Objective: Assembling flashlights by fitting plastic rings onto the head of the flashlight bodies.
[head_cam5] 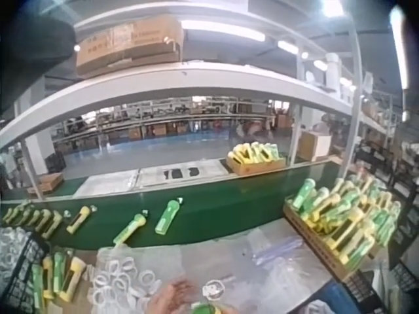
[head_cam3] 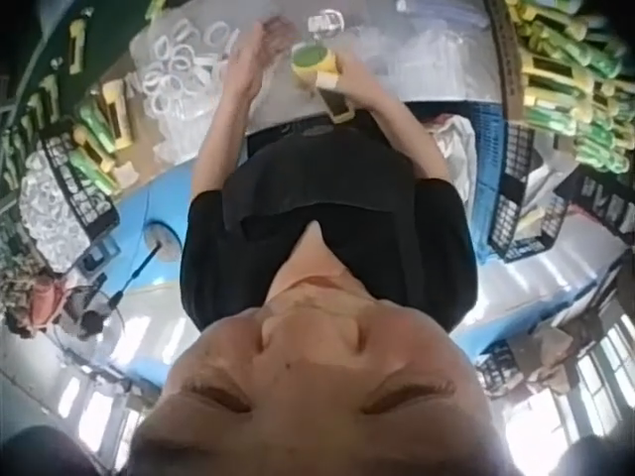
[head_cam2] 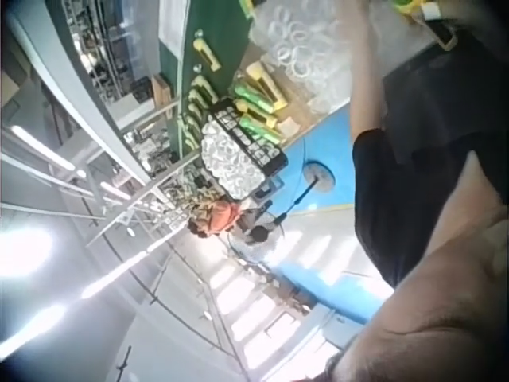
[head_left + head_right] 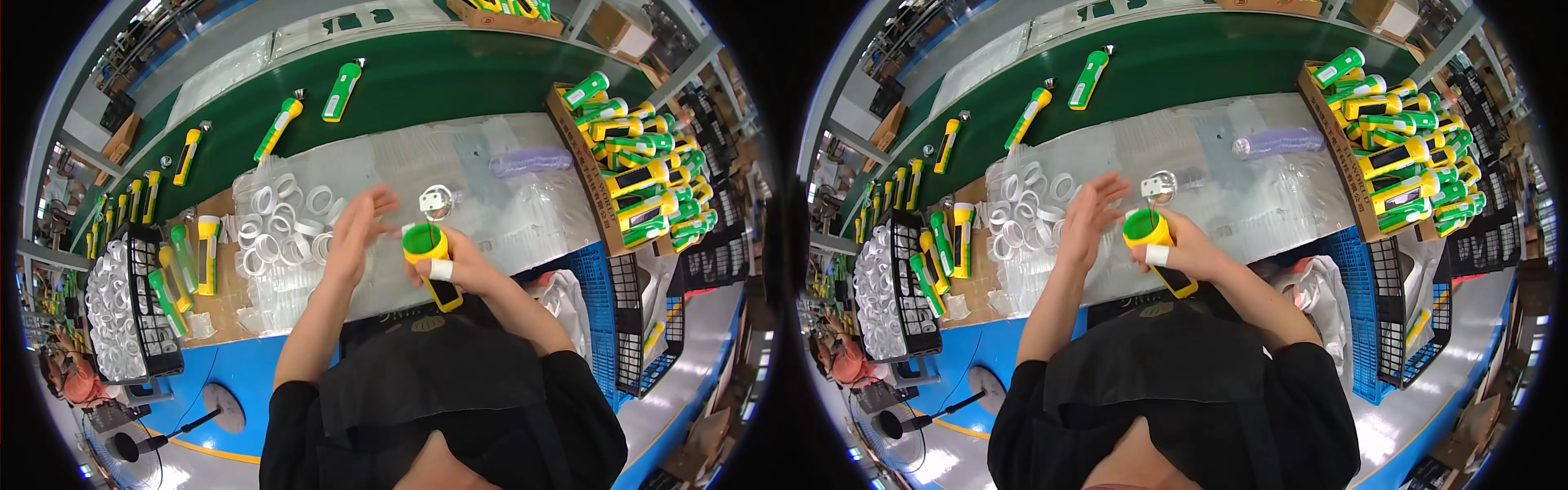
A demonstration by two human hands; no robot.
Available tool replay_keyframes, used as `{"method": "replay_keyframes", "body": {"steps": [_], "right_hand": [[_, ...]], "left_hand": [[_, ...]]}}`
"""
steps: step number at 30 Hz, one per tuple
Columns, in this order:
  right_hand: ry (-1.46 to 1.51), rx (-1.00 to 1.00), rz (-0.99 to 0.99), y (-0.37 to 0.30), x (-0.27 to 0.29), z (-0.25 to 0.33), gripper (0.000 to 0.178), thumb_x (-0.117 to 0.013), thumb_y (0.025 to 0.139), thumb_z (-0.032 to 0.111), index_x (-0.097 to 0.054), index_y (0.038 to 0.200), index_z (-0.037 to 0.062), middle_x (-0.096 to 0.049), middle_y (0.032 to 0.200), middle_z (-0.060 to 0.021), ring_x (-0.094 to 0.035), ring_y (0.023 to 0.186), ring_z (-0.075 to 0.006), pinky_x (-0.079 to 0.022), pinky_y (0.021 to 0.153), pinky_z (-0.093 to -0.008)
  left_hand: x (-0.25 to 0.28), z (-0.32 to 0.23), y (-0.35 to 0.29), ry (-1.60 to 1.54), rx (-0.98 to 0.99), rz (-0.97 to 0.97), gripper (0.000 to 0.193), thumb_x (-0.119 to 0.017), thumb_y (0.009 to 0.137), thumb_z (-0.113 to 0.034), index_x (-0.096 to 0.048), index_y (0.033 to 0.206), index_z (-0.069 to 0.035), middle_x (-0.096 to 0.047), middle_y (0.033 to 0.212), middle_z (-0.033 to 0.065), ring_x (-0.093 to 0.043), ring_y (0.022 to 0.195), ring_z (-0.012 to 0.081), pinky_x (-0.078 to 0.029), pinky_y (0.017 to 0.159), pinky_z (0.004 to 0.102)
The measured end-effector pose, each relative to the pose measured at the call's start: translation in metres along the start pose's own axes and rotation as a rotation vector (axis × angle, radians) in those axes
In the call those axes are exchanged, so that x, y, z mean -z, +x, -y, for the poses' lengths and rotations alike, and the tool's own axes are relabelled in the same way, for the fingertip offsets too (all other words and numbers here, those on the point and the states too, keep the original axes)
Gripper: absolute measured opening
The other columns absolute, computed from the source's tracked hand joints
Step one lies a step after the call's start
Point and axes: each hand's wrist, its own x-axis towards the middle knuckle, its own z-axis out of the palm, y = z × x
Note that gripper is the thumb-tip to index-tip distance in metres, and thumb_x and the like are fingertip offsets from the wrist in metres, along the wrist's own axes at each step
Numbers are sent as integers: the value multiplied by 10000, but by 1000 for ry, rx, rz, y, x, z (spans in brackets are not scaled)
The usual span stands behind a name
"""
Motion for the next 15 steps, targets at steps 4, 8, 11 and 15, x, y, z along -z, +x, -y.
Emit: {"method": "replay_keyframes", "body": {"steps": [4,8,11,15], "right_hand": [[-31,-75,167,-10,-2,-3,494,-733,825,248,-491,1196,30,-624,861,-99,-627,760,-181,-510,665,-315],[35,-35,24,-18,7,-11,540,-693,857,413,-465,1174,40,-613,882,-107,-622,757,-188,-512,679,-316],[35,30,-41,-14,6,-13,627,-651,870,490,-420,1253,51,-592,874,-96,-605,747,-181,-491,666,-308],[46,55,-103,-11,4,-19,571,-644,900,406,-402,1282,58,-591,879,-76,-598,734,-156,-486,662,-302]], "left_hand": [[-42,-18,5,-546,277,476,458,-454,1002,-415,-540,1245,-37,-617,964,98,-572,862,162,-463,758,290],[-43,-15,3,-188,-15,429,383,-447,1013,-357,-561,1158,-21,-601,930,89,-557,837,165,-458,778,284],[-40,-15,0,200,-462,349,368,-399,1026,-337,-594,1022,-25,-597,909,96,-557,828,206,-452,791,330],[-38,-14,1,398,-831,417,482,-291,1033,-400,-608,955,-46,-631,974,112,-567,904,278,-434,844,386]]}}
